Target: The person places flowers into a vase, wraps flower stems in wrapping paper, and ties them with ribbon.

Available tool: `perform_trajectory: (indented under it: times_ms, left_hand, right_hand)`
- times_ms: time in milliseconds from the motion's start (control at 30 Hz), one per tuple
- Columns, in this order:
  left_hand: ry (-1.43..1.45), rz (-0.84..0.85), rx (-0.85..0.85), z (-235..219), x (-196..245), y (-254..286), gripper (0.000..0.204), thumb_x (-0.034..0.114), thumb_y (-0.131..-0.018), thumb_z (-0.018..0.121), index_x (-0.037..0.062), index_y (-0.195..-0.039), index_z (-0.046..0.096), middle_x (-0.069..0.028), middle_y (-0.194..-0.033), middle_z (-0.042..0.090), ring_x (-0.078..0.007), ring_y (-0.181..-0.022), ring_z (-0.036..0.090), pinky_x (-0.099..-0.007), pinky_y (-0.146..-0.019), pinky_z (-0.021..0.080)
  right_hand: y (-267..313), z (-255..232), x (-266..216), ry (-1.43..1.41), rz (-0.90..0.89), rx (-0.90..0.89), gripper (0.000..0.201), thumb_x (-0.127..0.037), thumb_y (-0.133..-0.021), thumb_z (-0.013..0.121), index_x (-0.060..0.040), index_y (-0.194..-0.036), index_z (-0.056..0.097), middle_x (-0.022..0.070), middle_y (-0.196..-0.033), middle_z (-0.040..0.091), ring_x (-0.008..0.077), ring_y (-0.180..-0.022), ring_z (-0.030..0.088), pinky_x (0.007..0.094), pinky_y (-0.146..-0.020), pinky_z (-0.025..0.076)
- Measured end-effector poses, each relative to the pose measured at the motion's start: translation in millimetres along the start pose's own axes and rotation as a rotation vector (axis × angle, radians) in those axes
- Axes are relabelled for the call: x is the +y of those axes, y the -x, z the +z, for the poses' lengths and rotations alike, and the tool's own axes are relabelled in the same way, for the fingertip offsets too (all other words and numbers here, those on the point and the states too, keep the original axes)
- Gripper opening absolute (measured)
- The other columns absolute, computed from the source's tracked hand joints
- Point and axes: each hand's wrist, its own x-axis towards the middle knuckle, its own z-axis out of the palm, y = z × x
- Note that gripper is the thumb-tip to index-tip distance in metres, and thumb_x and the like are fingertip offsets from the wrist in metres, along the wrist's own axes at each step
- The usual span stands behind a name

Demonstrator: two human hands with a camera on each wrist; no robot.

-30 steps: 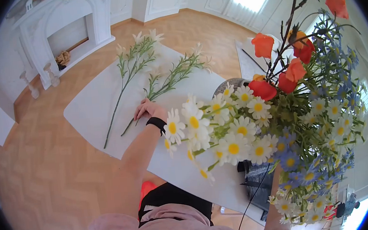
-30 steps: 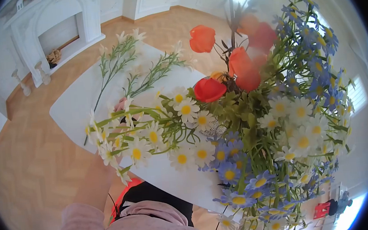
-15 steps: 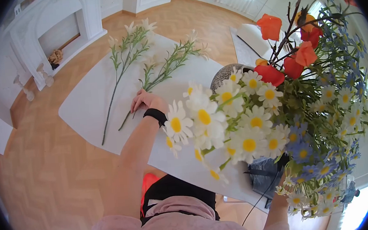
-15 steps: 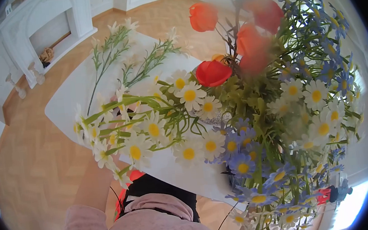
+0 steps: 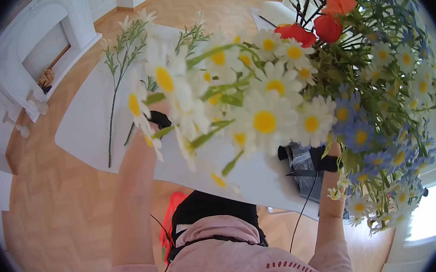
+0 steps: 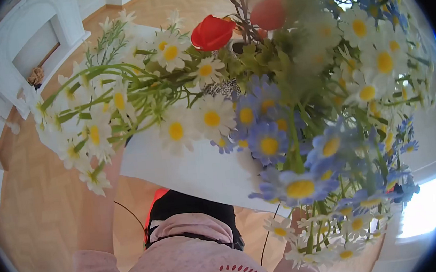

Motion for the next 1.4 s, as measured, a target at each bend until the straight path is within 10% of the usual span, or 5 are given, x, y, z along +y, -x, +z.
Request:
perform_trajectory:
  times_ms: [300, 500, 867, 1133, 1400]
  left_hand:
    - [0.197, 0.096, 0.225, 15.3, -86.0, -55.5, 0.062, 0.037, -0.077, 0.055, 0.0058, -0.124, 0.031, -0.0233, -0.117, 0.044, -0.0304, -0.108, 0.046, -0.0548, -0.078, 0.041]
    - [0.434, 0.592, -0.613, 99.8, -53.2, -243.4, 0.093, 0.055, -0.063, 0.061, 0.0178, -0.134, 0.015, -0.0232, -0.137, 0.007, -0.0359, -0.126, 0.016, -0.063, -0.09, 0.024]
    - [0.302, 0.729, 0.012, 80.3, -54.0, -199.6, 0.075, 0.043, -0.069, 0.056, 0.0102, -0.127, 0.022, -0.0238, -0.125, 0.02, -0.036, -0.108, 0.029, -0.0568, -0.08, 0.032]
    - [0.12, 0.885, 0.448, 303.6, -313.7, -168.9, 0.062, 0.033, -0.073, 0.052, 0.0047, -0.122, 0.027, -0.0243, -0.117, 0.03, -0.0361, -0.095, 0.039, -0.0522, -0.072, 0.037]
    - [0.113, 0.9, 0.711, 136.8, -150.9, -147.7, 0.049, 0.024, -0.077, 0.048, -0.0008, -0.116, 0.032, -0.0248, -0.109, 0.039, -0.0361, -0.082, 0.049, -0.0476, -0.064, 0.043]
  right_hand:
    - [-19.3, 11.1, 11.8, 0.03, 0.036, 0.066, 0.089, -0.05, -0.049, 0.065, 0.0133, -0.106, 0.041, 0.0273, -0.11, 0.041, 0.0475, -0.103, 0.034, 0.0561, -0.082, 0.031]
    - [-25.5, 24.2, 31.5, -0.011, 0.024, 0.047, 0.093, -0.052, -0.047, 0.066, 0.0139, -0.108, 0.04, 0.0283, -0.112, 0.04, 0.0487, -0.104, 0.032, 0.0573, -0.082, 0.03]
    - [88.5, 54.0, -36.0, 0.168, 0.249, 0.303, 0.103, -0.057, -0.043, 0.068, 0.0148, -0.11, 0.038, 0.03, -0.114, 0.038, 0.0508, -0.105, 0.03, 0.0597, -0.082, 0.028]
    - [-136.7, 20.0, 61.3, 0.052, 0.324, 0.564, 0.121, -0.064, -0.042, 0.068, 0.0192, -0.118, 0.024, 0.0363, -0.116, 0.033, 0.0516, -0.109, 0.026, 0.0609, -0.083, 0.027]
    - [-171.4, 24.2, 54.6, 0.036, 0.497, 0.538, 0.125, -0.058, -0.039, 0.074, 0.0069, -0.128, 0.013, 0.0384, -0.122, 0.02, 0.0591, -0.106, 0.026, 0.0569, -0.078, 0.039]
